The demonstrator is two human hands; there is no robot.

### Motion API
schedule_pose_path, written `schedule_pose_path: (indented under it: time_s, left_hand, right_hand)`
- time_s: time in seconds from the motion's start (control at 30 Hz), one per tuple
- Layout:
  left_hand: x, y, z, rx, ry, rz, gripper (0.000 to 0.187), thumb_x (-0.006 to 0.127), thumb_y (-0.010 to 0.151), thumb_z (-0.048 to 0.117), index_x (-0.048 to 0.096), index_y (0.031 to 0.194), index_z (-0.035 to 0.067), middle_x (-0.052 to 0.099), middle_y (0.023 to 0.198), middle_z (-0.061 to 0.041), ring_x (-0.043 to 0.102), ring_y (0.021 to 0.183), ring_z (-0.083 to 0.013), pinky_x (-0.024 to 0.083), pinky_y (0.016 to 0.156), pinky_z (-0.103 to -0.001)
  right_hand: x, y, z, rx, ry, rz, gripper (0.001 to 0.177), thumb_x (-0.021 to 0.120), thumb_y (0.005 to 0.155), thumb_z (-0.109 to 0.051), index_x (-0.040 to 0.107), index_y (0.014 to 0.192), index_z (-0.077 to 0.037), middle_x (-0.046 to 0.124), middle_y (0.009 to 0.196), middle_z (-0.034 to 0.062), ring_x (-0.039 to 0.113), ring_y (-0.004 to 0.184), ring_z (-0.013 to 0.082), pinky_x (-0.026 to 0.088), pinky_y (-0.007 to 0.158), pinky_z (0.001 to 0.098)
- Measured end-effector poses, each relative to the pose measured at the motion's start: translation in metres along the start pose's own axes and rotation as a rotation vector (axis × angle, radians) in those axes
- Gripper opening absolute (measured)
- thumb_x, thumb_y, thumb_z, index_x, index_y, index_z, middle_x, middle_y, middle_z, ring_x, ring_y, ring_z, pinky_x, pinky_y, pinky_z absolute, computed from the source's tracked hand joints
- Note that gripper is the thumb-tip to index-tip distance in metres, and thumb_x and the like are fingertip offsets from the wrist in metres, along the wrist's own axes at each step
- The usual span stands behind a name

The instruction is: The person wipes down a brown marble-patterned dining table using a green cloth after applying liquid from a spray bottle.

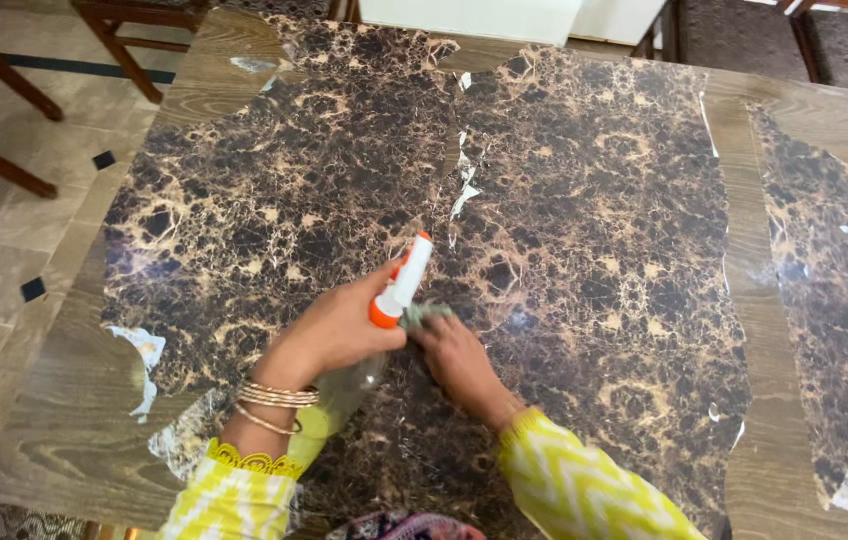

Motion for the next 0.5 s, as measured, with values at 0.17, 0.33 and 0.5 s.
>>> schedule_pose_path:
  time_s: [0.17, 0.33, 0.5]
  left_hand:
    - [-0.054, -0.004, -0.024, 0.271, -0.096, 0.235, 0.096, 0.069, 0.073, 0.023, 0.021, 0.155, 0.038, 0.076, 0.103, 0.002, 0.074, 0.094, -0.0205, 0.058, 0.087, -0.038]
    - [-0.091, 0.004, -0.037, 0.388, -0.097, 0.430, 0.093, 0.068, 0.081, 0.023, 0.016, 0.159, 0.035, 0.076, 0.098, -0.001, 0.075, 0.089, -0.0233, 0.059, 0.086, -0.040]
    - [-0.111, 0.036, -0.045, 0.512, -0.129, 0.496, 0.098, 0.071, 0.080, 0.017, 0.015, 0.159, 0.034, 0.076, 0.105, 0.000, 0.076, 0.093, -0.0184, 0.060, 0.091, -0.038]
  right_hand:
    - [-0.017, -0.037, 0.059, 0.536, -0.060, -0.267, 0.030, 0.063, 0.096, -0.009, 0.066, 0.125, -0.017, 0.065, 0.122, 0.0076, 0.064, 0.108, 0.0192, 0.055, 0.101, 0.0315]
    - [0.000, 0.005, 0.115, 0.616, -0.302, -0.107, 0.049, 0.067, 0.079, -0.006, 0.063, 0.128, -0.008, 0.057, 0.136, 0.0159, 0.054, 0.118, 0.0348, 0.049, 0.100, 0.0445]
    - [0.053, 0.040, 0.073, 0.535, -0.231, -0.138, 0.038, 0.060, 0.091, -0.006, 0.064, 0.128, -0.013, 0.057, 0.138, 0.0120, 0.051, 0.129, 0.0315, 0.040, 0.115, 0.0445]
Point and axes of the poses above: each hand's wrist, its own y-axis towards the middle knuckle, its own x-axis out of the palm, z = x × y, the point moved 6 cm from there along y, towards the middle knuckle
